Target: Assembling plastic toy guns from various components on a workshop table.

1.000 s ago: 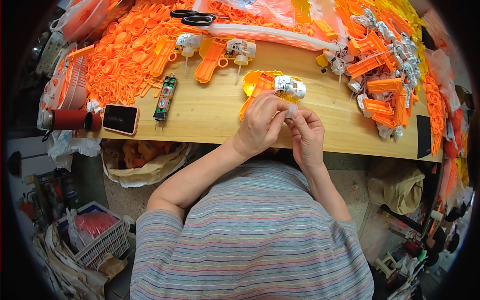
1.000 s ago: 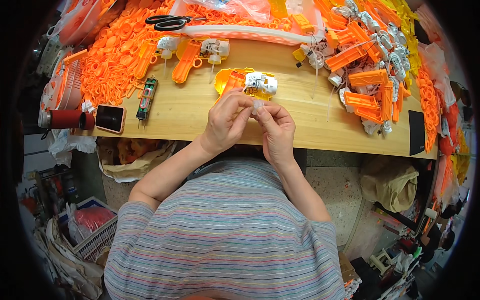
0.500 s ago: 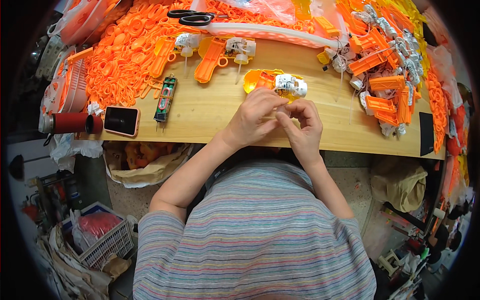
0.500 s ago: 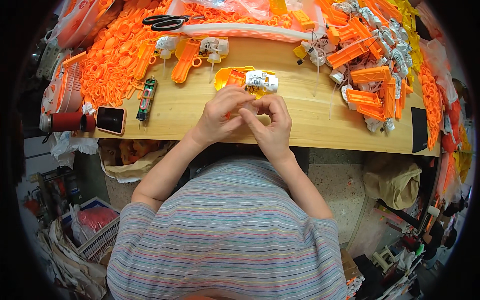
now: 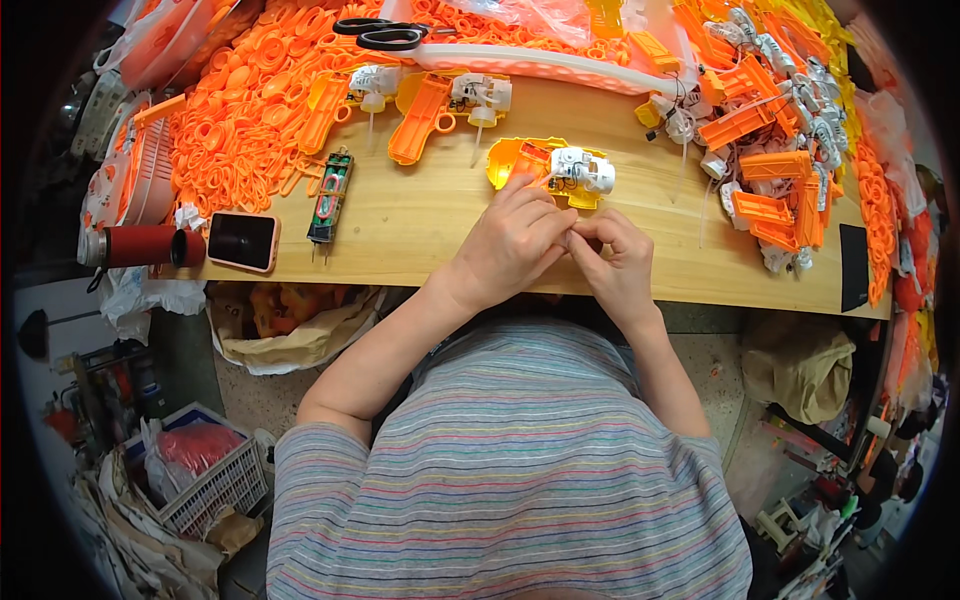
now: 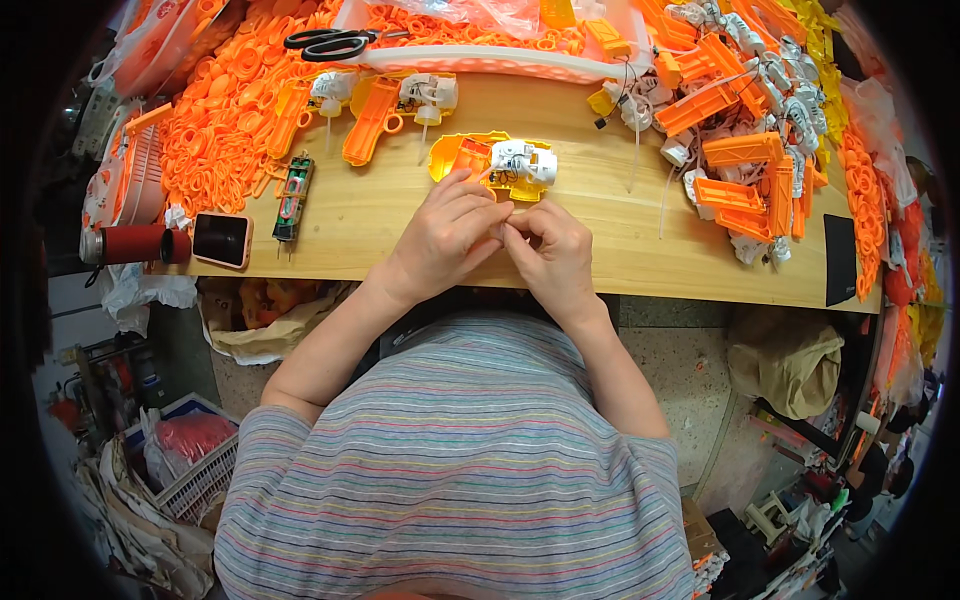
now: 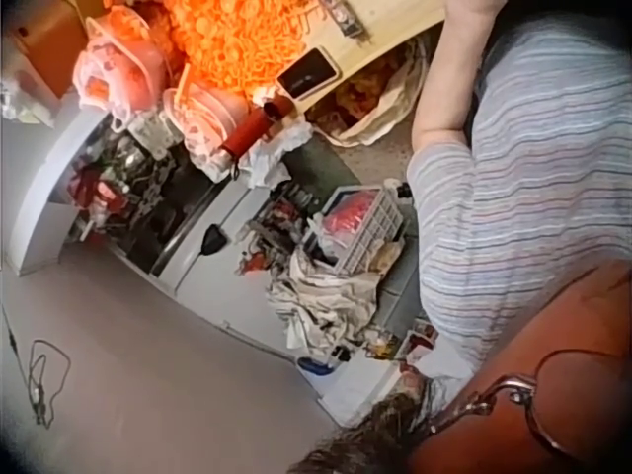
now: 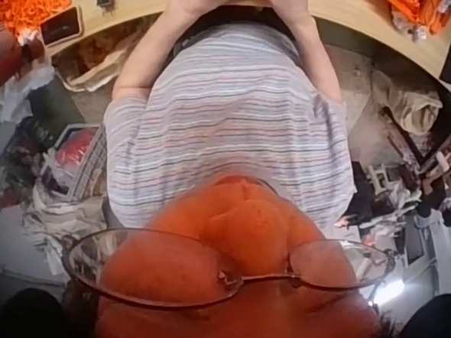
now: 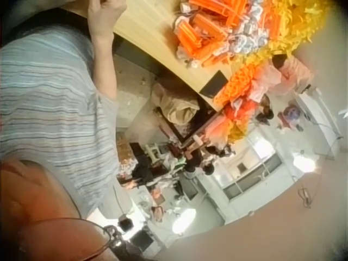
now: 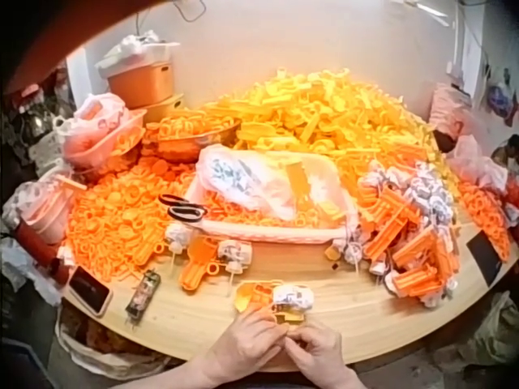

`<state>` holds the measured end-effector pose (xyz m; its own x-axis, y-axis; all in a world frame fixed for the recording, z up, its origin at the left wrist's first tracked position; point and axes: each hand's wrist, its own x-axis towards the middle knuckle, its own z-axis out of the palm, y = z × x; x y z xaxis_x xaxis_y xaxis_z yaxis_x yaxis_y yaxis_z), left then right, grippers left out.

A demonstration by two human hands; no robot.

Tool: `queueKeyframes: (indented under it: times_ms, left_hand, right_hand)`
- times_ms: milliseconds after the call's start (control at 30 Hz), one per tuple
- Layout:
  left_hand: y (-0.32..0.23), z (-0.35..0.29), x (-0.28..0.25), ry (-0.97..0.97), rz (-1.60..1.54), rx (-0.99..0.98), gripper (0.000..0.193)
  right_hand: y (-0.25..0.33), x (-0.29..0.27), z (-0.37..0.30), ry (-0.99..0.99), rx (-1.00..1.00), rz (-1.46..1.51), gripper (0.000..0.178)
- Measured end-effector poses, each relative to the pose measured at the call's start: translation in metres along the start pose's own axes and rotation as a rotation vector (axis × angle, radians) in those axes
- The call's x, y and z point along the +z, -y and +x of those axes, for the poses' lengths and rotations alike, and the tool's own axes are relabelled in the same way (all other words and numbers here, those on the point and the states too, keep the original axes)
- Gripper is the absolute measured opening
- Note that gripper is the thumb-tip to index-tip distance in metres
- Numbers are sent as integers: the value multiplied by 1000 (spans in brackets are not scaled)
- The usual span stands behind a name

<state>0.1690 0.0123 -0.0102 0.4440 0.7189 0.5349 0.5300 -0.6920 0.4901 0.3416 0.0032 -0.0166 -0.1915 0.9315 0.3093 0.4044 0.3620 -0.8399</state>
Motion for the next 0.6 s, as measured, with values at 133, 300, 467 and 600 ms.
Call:
queueKeyframes:
  times_ms: [133,300,467,600]
  left_hand:
    - [-1,-2,4,-49,-10,2,28]
    - [-1,-2,3,-43,12,12,26]
    - [1,-1,5,-20,10,40,24]
    - [3,-1,4,33,49,45,38]
  right_hand:
    - [1,4,0,-28,-67,-97,7]
    - [-2,8,-2,-51,-23,-19,12]
    - [-9,8,-6,-67,19,-5,12]
    - [-13,3,-6,-12,76,53,11]
